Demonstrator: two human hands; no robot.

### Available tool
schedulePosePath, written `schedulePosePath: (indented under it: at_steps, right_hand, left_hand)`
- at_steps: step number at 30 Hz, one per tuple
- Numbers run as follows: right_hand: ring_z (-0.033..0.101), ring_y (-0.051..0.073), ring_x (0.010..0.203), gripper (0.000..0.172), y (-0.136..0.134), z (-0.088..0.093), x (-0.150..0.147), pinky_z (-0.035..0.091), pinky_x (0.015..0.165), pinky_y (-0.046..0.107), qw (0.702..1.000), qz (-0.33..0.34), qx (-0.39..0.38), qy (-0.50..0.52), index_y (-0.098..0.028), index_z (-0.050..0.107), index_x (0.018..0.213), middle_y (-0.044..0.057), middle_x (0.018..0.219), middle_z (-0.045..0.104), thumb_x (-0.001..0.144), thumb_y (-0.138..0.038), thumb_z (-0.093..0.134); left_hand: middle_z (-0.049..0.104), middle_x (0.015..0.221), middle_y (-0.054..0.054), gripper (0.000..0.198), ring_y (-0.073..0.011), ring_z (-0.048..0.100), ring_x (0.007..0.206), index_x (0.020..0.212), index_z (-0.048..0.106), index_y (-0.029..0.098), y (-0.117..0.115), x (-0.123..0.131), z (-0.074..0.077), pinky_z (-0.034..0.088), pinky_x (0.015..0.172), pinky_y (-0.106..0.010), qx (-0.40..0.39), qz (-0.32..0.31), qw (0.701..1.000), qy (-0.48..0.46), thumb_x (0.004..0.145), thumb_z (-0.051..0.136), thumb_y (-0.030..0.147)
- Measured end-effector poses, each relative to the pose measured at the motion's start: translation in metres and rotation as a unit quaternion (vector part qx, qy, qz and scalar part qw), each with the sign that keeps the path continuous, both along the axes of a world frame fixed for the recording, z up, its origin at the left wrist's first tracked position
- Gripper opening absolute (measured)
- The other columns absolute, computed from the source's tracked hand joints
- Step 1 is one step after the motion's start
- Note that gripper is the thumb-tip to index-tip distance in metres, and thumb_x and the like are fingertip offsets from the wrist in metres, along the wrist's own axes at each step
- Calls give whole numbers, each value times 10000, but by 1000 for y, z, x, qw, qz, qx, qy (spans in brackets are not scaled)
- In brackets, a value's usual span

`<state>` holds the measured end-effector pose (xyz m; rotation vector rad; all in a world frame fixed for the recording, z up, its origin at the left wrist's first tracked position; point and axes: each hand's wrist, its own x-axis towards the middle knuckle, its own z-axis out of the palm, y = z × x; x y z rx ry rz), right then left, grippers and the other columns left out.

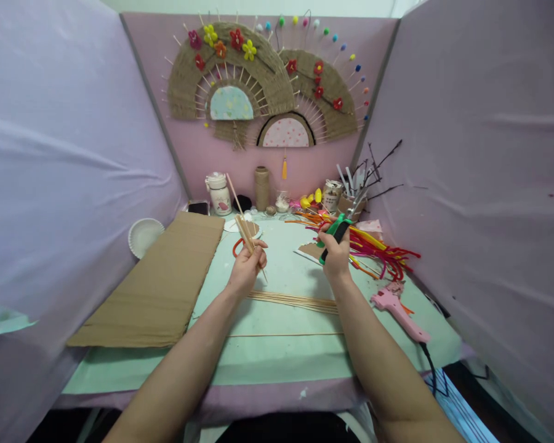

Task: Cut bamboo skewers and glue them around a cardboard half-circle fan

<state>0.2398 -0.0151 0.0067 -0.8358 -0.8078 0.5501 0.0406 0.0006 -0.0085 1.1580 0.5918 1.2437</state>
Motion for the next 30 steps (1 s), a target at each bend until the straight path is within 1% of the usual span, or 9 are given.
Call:
schedulePosePath:
  at_steps: [3,6,10,12,16,21,24,27,30]
  right_hand:
    - [474,108,642,416,-1,0,-2,414,642,264,1000,9,-7,2,-267,521,1061,-48,825,517,659,-246,627]
    - [474,108,645,402,-2,0,-3,409,632,261,1000,13,-9,2,-267,521,1050,-47,828,516,663,-254,632]
    - [485,108,664,386,-3,0,-3,411,645,265,1000,12,-9,-1,-276,523,1044,-45,857,519,673,-253,626]
    - [489,110,669,385,-3,0,-3,416,649,268,1000,11,-9,-2,-278,524,1044,-44,858,518,673,-257,627]
    - [484,113,667,377,-1,-1,-3,423,635,267,1000,12,-15,-10,-270,513,1036,-39,850,509,677,-278,628]
    - [488,112,681,365,-2,-1,-4,434,673,269,999,18,-17,-23,-265,501,1035,-40,859,505,692,-270,627]
    - [498,115,695,365,-6,1,-6,441,697,274,998,35,-37,-41,-263,501,1039,-41,868,515,696,-281,627]
    - [512,119,720,359,-10,2,-9,450,707,276,993,61,-62,-78,-265,501,1040,-34,905,526,706,-291,629]
    - [515,129,752,390,-14,4,-14,456,710,281,988,85,-53,-118,-265,495,1067,-20,932,518,704,-282,637]
  left_hand:
    - [404,536,75,332,-73,339,501,914,574,181,0,7,-11,266,502,-206,21,-16,999,37,841,634,499]
    - [468,570,56,333,-83,409,540,892,573,175,-3,13,-19,315,540,-217,29,-39,995,89,828,633,496]
    - [559,640,23,280,-104,505,592,847,565,176,-10,17,-26,401,612,-246,-6,-89,983,158,805,637,443]
    - [561,638,25,254,-102,504,589,856,568,178,-10,16,-30,403,613,-243,-17,-85,984,159,814,620,423]
    - [538,614,39,242,-97,478,584,878,575,180,-6,14,-35,393,609,-233,2,-38,991,125,831,607,415]
    - [570,633,23,280,-107,520,601,857,565,171,-2,15,-39,420,640,-251,-12,-63,990,123,814,624,441]
    - [549,622,31,313,-94,478,575,880,564,167,-2,15,-42,376,601,-230,-13,-61,990,127,830,606,474]
    - [493,600,51,347,-79,384,531,914,564,170,-2,14,-44,281,530,-211,-13,-64,989,130,845,585,509]
    - [442,579,62,374,-80,320,504,919,566,176,-3,13,-44,209,493,-219,-8,-61,988,140,850,562,544]
